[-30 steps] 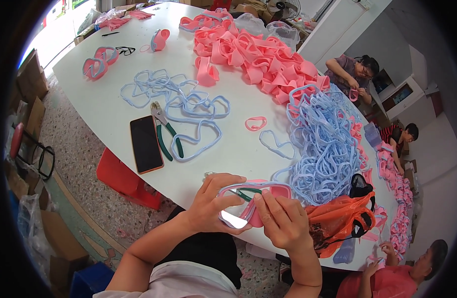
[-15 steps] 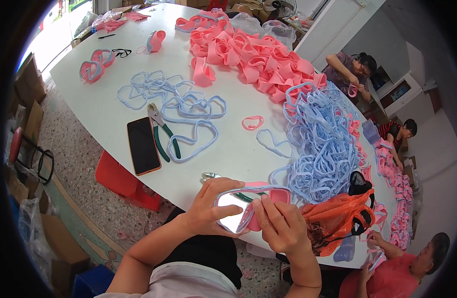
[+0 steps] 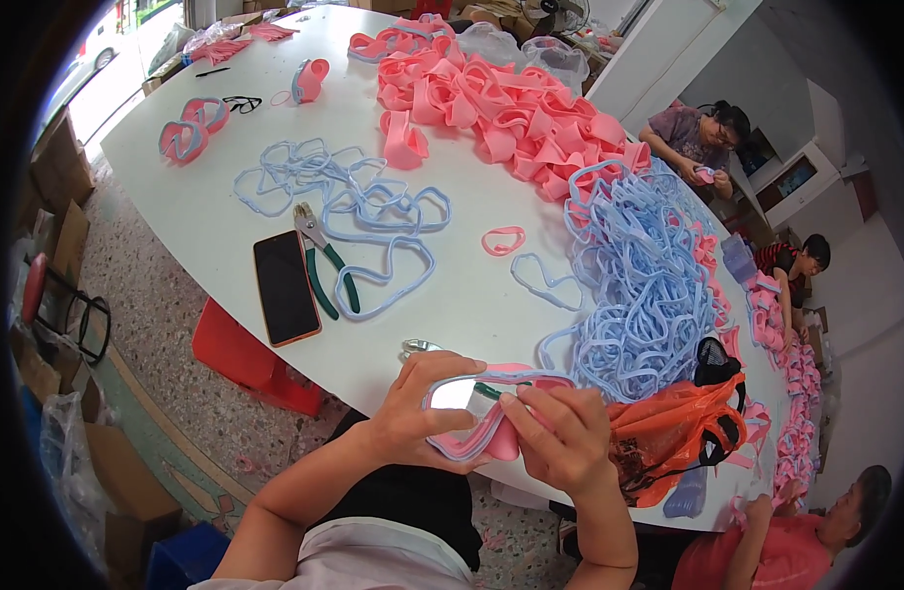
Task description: The recorder is assembling swim goggles by attaching pink protective padding and straps using pliers.
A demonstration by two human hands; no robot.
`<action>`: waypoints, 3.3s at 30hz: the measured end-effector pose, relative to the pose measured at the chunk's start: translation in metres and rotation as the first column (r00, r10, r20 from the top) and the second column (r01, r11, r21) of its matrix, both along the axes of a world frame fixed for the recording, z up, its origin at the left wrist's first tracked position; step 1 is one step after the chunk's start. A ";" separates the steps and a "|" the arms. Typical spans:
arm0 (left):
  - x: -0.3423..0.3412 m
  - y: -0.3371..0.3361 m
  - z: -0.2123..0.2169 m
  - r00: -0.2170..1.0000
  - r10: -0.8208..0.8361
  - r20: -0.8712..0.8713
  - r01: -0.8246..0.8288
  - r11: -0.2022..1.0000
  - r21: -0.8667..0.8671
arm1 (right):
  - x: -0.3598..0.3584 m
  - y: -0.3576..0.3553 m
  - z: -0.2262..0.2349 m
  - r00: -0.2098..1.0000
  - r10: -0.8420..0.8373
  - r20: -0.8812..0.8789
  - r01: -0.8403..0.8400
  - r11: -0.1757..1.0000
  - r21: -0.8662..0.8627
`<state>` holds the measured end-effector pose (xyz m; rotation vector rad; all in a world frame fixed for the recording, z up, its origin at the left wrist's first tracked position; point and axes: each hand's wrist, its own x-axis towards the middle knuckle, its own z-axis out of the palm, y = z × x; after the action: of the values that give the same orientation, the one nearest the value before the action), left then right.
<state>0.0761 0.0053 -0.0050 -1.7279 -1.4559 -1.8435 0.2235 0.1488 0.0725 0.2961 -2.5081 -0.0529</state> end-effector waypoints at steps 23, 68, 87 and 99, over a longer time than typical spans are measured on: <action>-0.004 0.001 -0.024 0.759 -0.133 0.638 0.212 0.976 -0.049 | -0.020 0.028 -0.001 0.948 0.122 0.295 0.269 0.189 -0.944; -0.062 0.006 0.019 0.394 0.008 0.919 0.460 0.864 -0.205 | -0.024 0.051 -0.035 0.964 0.021 0.264 0.262 0.055 -0.963; -0.066 0.004 0.015 0.323 -0.018 0.946 0.485 0.862 -0.149 | -0.003 0.047 -0.024 0.998 0.051 0.047 -0.033 0.945 -0.324; -0.061 -0.002 0.018 0.353 -0.052 0.934 0.499 0.855 -0.141 | -0.014 0.048 -0.019 0.966 -0.040 0.254 0.250 0.385 -0.889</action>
<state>0.0149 0.0031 0.0125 -1.0371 -2.1128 -3.2157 0.2097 0.1967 0.0535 -0.4277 -2.3015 1.3438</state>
